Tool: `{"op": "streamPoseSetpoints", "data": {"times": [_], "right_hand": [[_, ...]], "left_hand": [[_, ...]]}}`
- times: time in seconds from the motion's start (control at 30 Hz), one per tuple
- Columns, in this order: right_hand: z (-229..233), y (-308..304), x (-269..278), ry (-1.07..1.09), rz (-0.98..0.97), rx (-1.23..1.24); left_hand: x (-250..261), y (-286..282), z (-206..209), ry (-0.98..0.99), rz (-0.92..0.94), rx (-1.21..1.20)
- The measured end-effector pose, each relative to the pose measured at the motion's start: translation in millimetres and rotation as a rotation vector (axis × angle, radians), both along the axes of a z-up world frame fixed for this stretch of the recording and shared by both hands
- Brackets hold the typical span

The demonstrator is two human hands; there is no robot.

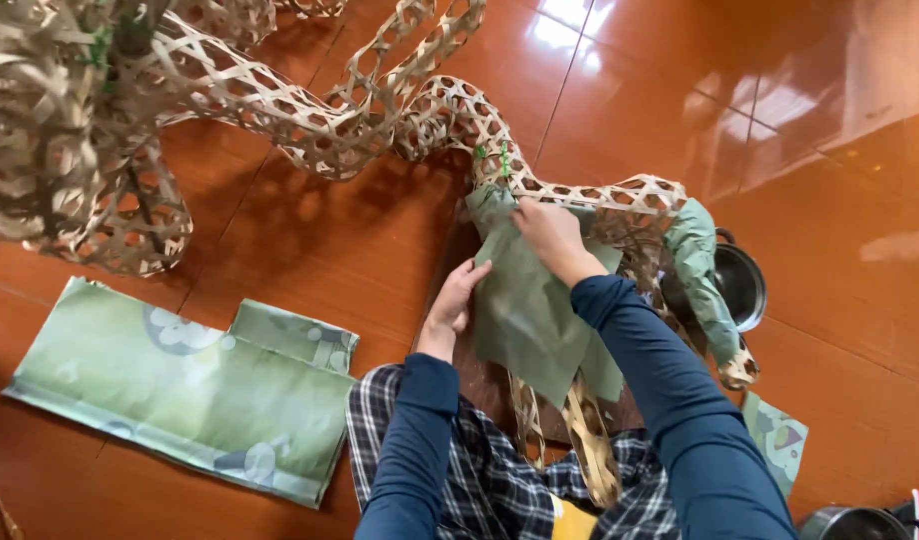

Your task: Decorating a large woven animal sculpture by applying paper patches with adhesive and trimming them with scissors.

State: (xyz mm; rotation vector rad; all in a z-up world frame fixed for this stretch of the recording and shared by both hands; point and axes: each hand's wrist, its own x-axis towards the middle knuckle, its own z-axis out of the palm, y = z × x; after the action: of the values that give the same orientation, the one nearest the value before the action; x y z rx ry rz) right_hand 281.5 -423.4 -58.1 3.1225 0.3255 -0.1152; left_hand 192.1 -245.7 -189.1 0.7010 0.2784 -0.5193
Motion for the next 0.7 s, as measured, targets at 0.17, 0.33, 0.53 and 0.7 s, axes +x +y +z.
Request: {"op": "streamPoseSetpoints", "data": {"times": [0.17,0.33,0.53,0.7], "right_hand": [[-21.2,-10.8,38.5,-0.178,-0.072,0.000],[-45.2,-21.4,49.3,-0.224,-0.126,-0.116],[-55.6,-24.3,44.7,-0.216,-0.208,-0.093],[-36.9,-23.1,35.0,-0.423,-0.111,-0.179]], "left_hand": [[47.7,-14.5,-49.0,-0.059,0.146,0.132],[57.0,-11.5,-7.2,-0.283,0.168,0.615],[88.5,-38.0,49.7,-0.982,0.333,1.151],[107.2,-56.2,11.1,-1.170,0.194,1.349]]}}
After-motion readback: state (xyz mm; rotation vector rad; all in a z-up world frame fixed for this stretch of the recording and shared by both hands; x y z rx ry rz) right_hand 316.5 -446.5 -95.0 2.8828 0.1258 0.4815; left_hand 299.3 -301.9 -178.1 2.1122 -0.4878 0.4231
